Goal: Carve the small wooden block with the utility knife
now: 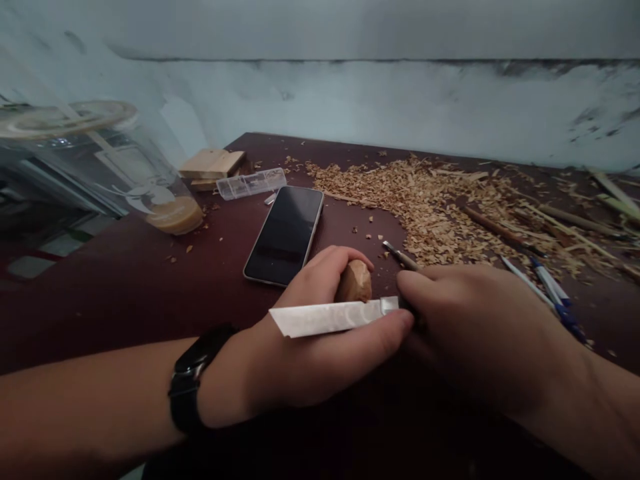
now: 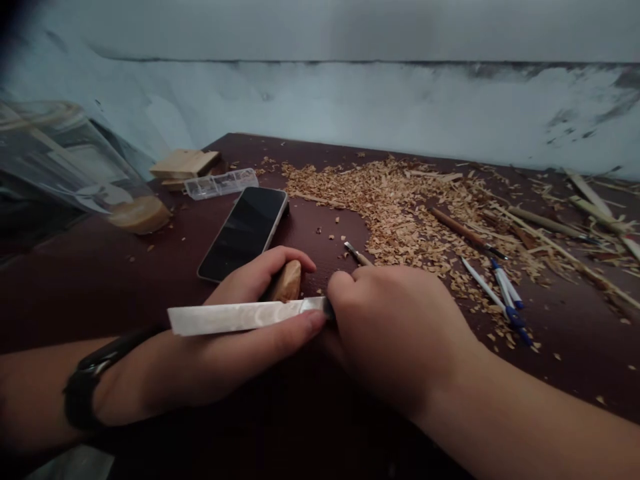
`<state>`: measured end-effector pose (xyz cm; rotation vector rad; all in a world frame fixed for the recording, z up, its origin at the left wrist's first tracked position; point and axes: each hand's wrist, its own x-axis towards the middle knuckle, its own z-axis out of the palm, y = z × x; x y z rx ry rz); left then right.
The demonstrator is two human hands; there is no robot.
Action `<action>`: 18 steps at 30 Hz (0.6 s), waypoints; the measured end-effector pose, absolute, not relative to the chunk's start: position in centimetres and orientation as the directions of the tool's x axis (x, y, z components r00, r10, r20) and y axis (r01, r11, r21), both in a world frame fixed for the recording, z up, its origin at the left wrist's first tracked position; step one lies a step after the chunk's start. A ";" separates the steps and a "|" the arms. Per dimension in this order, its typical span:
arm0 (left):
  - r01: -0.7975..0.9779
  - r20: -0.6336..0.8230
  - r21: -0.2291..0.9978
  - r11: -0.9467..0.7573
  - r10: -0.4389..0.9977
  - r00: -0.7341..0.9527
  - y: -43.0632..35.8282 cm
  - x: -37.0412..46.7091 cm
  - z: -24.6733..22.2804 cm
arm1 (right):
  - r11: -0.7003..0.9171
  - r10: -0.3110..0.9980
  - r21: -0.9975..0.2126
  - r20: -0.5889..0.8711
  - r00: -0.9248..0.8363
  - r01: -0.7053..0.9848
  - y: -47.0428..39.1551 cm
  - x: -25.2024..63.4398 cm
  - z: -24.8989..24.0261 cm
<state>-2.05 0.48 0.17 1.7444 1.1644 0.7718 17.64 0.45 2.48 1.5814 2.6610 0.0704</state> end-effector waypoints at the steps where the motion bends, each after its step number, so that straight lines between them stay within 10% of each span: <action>1: 0.406 0.009 0.898 -0.171 0.928 0.371 0.3 -2.1 0.3 | 0.510 0.860 0.044 0.008 -0.511 0.859 0.5 17.8 2.5; 11: 0.317 -0.037 0.946 -0.070 0.947 0.319 -0.4 -2.0 -0.6 | 0.534 0.791 0.150 0.260 -0.554 0.832 0.3 18.1 0.6; 18: 0.056 -0.099 0.995 0.086 0.943 0.317 -0.1 -1.6 -0.4 | 0.301 0.951 0.107 -0.099 -0.292 0.947 -0.5 16.8 1.5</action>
